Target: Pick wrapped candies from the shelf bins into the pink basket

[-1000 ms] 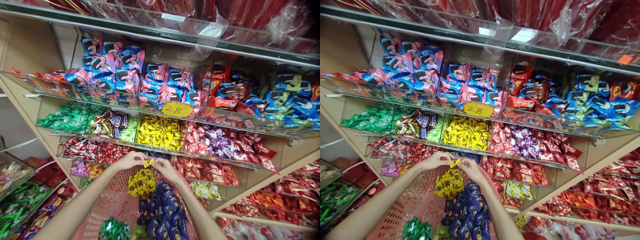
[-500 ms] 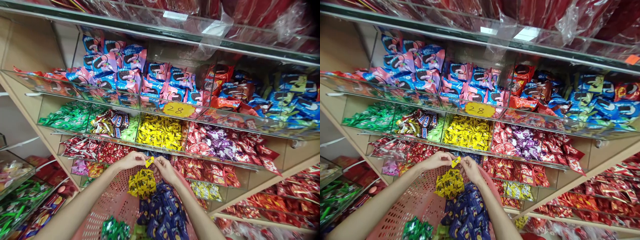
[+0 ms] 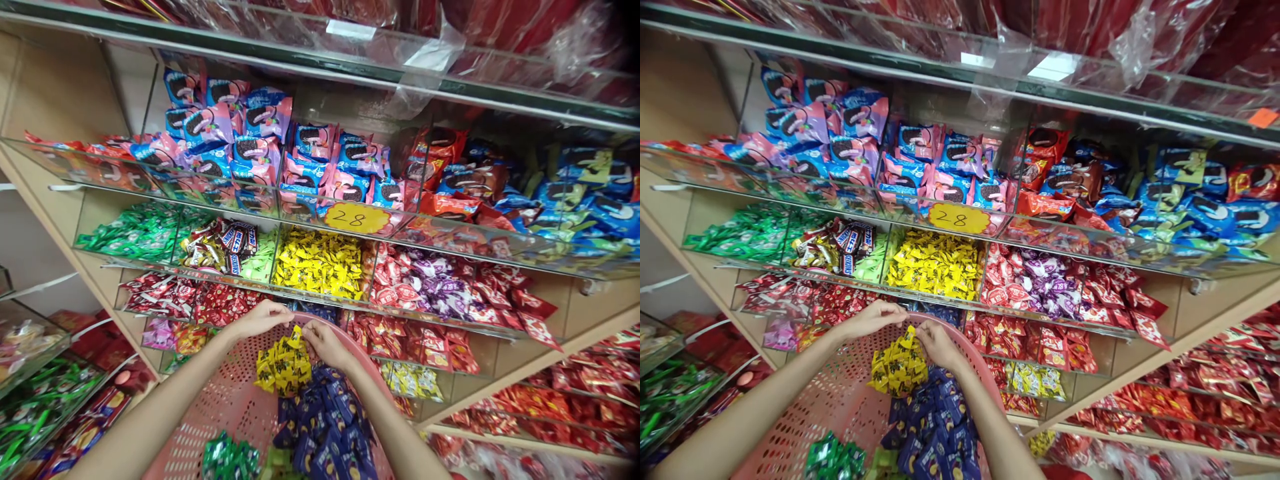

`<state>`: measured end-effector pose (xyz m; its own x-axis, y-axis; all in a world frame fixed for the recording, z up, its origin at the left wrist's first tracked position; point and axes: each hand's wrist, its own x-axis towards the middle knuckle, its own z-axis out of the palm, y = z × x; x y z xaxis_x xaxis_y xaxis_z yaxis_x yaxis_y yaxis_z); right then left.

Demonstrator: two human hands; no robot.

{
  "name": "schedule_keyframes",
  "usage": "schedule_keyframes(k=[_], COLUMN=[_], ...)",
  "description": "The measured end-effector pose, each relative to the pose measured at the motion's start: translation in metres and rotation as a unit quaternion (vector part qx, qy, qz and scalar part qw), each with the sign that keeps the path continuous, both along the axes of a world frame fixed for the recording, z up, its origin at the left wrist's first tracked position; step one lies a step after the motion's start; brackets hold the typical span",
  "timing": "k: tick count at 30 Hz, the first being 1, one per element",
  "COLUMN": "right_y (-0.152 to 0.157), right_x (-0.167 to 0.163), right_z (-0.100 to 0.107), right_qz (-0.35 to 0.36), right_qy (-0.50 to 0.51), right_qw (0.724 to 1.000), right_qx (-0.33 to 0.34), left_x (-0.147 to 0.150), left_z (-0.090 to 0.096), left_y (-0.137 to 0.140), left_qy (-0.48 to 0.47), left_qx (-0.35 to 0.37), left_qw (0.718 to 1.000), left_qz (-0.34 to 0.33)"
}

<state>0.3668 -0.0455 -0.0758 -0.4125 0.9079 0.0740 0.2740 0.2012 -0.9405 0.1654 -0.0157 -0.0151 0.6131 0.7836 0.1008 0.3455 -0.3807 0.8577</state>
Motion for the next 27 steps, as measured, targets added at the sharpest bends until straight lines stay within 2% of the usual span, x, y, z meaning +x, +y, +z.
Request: schedule_keyframes(k=[5,13,19,27], right_y=[0.002,0.005,0.002,-0.006], right_x=[-0.006,-0.015,-0.015,-0.015], right_z=[-0.001,-0.013,-0.007,0.020], right_qz=[0.013,-0.041,-0.085,-0.110], right_qy=[-0.128,-0.285,-0.319,-0.290], right_qw=[0.984,0.943,0.932,0.935], right_qx=[0.120,0.169,0.150,0.171], left_x=[0.001,0.002,0.002,0.002], left_z=[0.000,0.001,-0.003,-0.001], left_y=[0.000,-0.002,0.001,0.001], left_qy=[-0.004,-0.011,-0.011,-0.010], left_qx=[-0.007,-0.020,-0.016,-0.013], left_qw=[1.000,1.000,1.000,1.000], left_qz=[0.001,0.002,0.009,0.021])
